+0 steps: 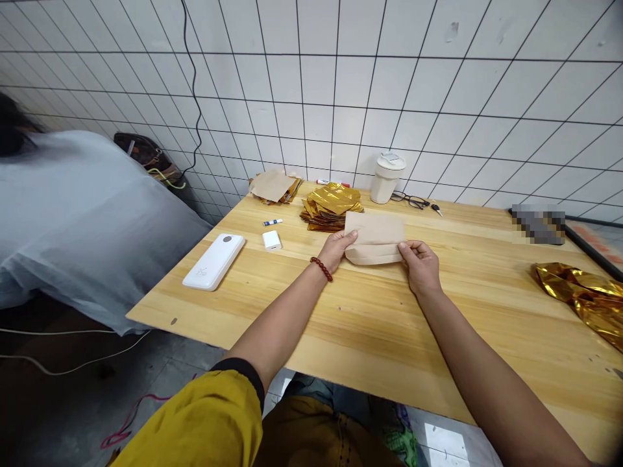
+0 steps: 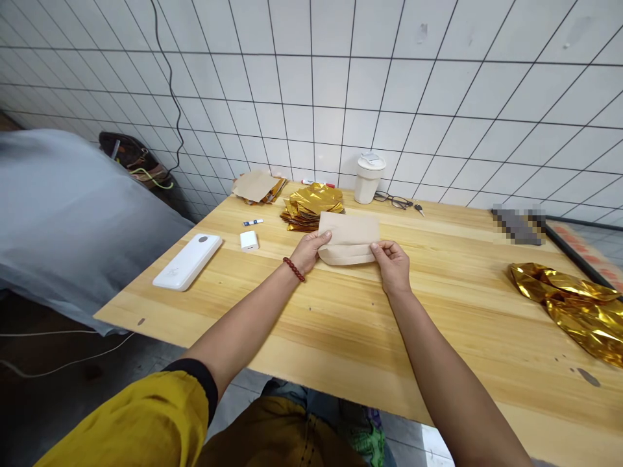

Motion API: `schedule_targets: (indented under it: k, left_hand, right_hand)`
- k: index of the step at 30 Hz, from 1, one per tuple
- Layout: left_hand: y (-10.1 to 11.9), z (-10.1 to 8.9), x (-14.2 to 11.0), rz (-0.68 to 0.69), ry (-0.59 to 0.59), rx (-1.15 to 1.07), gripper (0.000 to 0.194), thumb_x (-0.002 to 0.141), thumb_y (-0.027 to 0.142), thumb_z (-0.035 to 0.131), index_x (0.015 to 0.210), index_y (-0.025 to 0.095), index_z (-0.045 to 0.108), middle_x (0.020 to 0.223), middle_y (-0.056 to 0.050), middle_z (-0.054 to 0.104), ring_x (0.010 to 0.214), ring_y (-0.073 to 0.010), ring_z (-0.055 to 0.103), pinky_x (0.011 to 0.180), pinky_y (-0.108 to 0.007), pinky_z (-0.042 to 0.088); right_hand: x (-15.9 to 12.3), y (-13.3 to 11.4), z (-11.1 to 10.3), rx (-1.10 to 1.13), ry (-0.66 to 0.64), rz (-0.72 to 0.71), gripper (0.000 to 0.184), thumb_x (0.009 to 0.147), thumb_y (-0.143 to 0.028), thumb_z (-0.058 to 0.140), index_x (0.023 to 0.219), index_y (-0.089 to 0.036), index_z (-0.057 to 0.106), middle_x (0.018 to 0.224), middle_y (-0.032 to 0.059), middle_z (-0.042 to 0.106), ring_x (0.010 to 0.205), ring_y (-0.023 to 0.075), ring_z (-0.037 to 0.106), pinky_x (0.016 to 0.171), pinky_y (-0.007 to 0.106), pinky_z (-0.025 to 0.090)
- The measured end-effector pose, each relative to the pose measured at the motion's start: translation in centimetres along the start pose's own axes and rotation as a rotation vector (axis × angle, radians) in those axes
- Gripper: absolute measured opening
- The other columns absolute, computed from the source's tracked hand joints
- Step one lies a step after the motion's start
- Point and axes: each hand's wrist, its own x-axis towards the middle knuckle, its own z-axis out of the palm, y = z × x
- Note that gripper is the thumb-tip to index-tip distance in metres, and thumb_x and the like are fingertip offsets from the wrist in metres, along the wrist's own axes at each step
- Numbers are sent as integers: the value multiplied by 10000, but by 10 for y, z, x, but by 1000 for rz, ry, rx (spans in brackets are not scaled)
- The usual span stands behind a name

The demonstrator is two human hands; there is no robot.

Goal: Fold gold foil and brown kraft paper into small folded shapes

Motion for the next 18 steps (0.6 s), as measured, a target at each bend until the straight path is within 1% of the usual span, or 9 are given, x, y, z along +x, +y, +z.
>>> schedule_targets:
  k: [4, 6, 7, 10, 12, 13, 15, 17, 18]
  left_hand:
    - [2, 1, -1, -17, -47, -1, 537, 575, 568, 817, 847, 112, 737, 824, -106, 743, 883, -252, 683, 894, -385, 473]
    - [3, 3, -3, -10, -63, 18, 567, 553, 582, 821, 856, 110, 733, 828, -105, 740, 864, -244, 681, 881, -381, 477]
    - [4, 3, -4, -8, -73, 44, 568, 522, 548, 849, 866, 111, 733, 833, -101, 740, 848, -235, 679, 871, -374, 479]
    - [4, 5, -7, -19, -90, 129, 566, 425, 374, 921, 894, 116, 738, 855, -84, 743, 812, -202, 670, 855, -351, 480]
    - [4, 6, -7, -13, -71, 152, 540, 416, 328, 924, 879, 120, 743, 863, -77, 744, 803, -187, 665, 867, -347, 477]
    - [3, 6, -7, -3, -54, 153, 519, 422, 329, 921, 864, 121, 745, 862, -75, 744, 800, -183, 664, 874, -349, 476]
    - [2, 5, -7, 20, -29, 151, 492, 435, 339, 915, 848, 126, 750, 862, -75, 745, 804, -186, 666, 884, -355, 476]
    - [2, 5, -7, 22, -38, 159, 486, 449, 350, 909, 854, 129, 757, 864, -81, 747, 814, -195, 670, 890, -364, 479]
    - [2, 5, -7, 17, -48, 169, 483, 454, 356, 907, 852, 126, 760, 859, -85, 747, 815, -199, 672, 890, -368, 480]
  right_hand:
    - [0, -3, 0, -7, 77, -13, 311, 610, -391, 837, 755, -186, 652, 659, -23, 619, 597, 109, 536, 611, 252, 465]
    - [1, -3, 1, -18, 121, -38, 312, 600, -381, 838, 751, -182, 653, 647, -26, 608, 588, 105, 528, 602, 247, 459]
    - [1, -3, 1, -26, 138, -50, 310, 599, -380, 836, 752, -181, 653, 645, -27, 605, 587, 105, 526, 599, 247, 457]
    - [2, -3, 2, -45, 154, -84, 305, 607, -379, 829, 753, -180, 650, 654, -22, 604, 597, 106, 532, 605, 247, 459]
    - [2, -3, 2, -38, 151, -84, 324, 610, -382, 831, 784, -183, 642, 660, -23, 604, 607, 109, 549, 622, 250, 471]
    - [2, -3, 2, -20, 148, -70, 358, 606, -383, 836, 834, -190, 640, 672, -26, 611, 617, 113, 564, 636, 253, 481]
    - [2, -3, 1, 41, 126, -16, 490, 582, -390, 854, 974, -215, 618, 731, -27, 644, 664, 129, 611, 678, 269, 509]
    - [1, -2, 0, 90, 41, 48, 598, 564, -400, 870, 1069, -233, 596, 835, -5, 692, 764, 161, 662, 746, 299, 533]
    - [1, -2, -1, 91, -23, 76, 606, 563, -400, 874, 1079, -231, 604, 885, 11, 711, 817, 181, 677, 781, 316, 538]
